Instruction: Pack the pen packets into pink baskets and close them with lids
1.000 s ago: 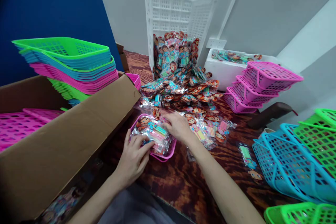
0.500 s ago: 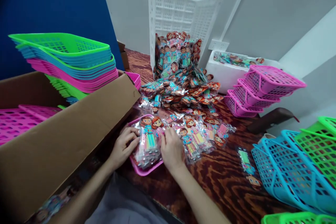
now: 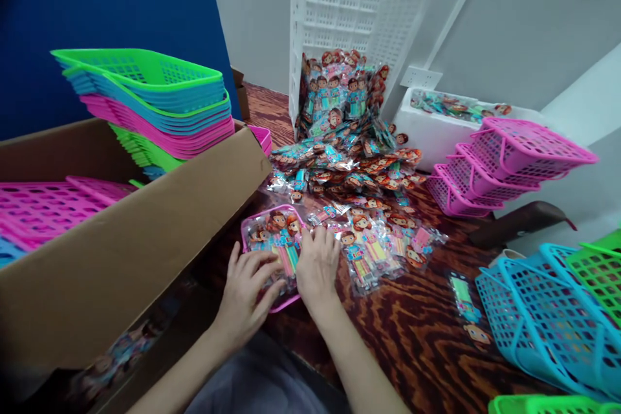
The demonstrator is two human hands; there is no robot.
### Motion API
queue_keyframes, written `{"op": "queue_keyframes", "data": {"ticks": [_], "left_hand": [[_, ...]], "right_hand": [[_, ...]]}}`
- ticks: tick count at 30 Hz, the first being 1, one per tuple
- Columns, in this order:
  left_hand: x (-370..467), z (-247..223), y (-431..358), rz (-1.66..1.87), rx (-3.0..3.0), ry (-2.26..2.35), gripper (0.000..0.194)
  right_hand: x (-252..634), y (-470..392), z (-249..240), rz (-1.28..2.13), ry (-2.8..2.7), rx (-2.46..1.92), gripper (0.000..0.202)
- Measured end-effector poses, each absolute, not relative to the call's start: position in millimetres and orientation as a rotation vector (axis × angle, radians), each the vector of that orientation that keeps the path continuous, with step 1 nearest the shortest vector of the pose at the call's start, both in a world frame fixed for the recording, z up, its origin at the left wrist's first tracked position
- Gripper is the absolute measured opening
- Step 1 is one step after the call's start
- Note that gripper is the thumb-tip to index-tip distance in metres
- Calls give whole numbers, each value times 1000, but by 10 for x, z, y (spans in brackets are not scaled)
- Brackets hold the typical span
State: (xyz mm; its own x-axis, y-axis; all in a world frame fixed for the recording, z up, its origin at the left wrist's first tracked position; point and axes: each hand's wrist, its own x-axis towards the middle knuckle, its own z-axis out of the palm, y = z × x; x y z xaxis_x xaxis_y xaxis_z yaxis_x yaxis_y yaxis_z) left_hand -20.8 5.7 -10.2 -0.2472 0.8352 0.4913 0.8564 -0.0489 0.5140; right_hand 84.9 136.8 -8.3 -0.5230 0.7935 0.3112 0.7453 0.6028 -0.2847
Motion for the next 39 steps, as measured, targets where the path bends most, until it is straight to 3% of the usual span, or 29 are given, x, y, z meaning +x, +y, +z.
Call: {"op": "queue_keyframes", "data": {"ticks": [6, 14, 21, 26, 29, 35, 39], "left_hand": [[-325, -155, 30, -872, -2053, -2116, 37], [-388, -113, -134, -943, -1941, -2095, 29], [-355, -25, -14, -1130, -1787, -2111, 14], [-403, -54, 129, -1009, -1862, -2112, 32], [-401, -130, 132, -974, -1841, -2158, 38], [-236, -284, -114, -754, -1896, -2099, 48], [-161, -264, -249, -783, -1965, -2084, 51]], "right_hand": [[994, 1400, -154, 403, -2229, -995, 47], [1066, 1332, -96, 566, -2672, -826, 60], [957, 1284, -166, 557, -2547, -896, 58], [970, 1236, -136, 446, -2461, -736, 44], [943, 1248, -88, 577, -2600, -539, 48], [816, 1320, -172, 787, -2550, -638, 53], [829, 1354, -202, 1014, -2459, -638, 55]]}}
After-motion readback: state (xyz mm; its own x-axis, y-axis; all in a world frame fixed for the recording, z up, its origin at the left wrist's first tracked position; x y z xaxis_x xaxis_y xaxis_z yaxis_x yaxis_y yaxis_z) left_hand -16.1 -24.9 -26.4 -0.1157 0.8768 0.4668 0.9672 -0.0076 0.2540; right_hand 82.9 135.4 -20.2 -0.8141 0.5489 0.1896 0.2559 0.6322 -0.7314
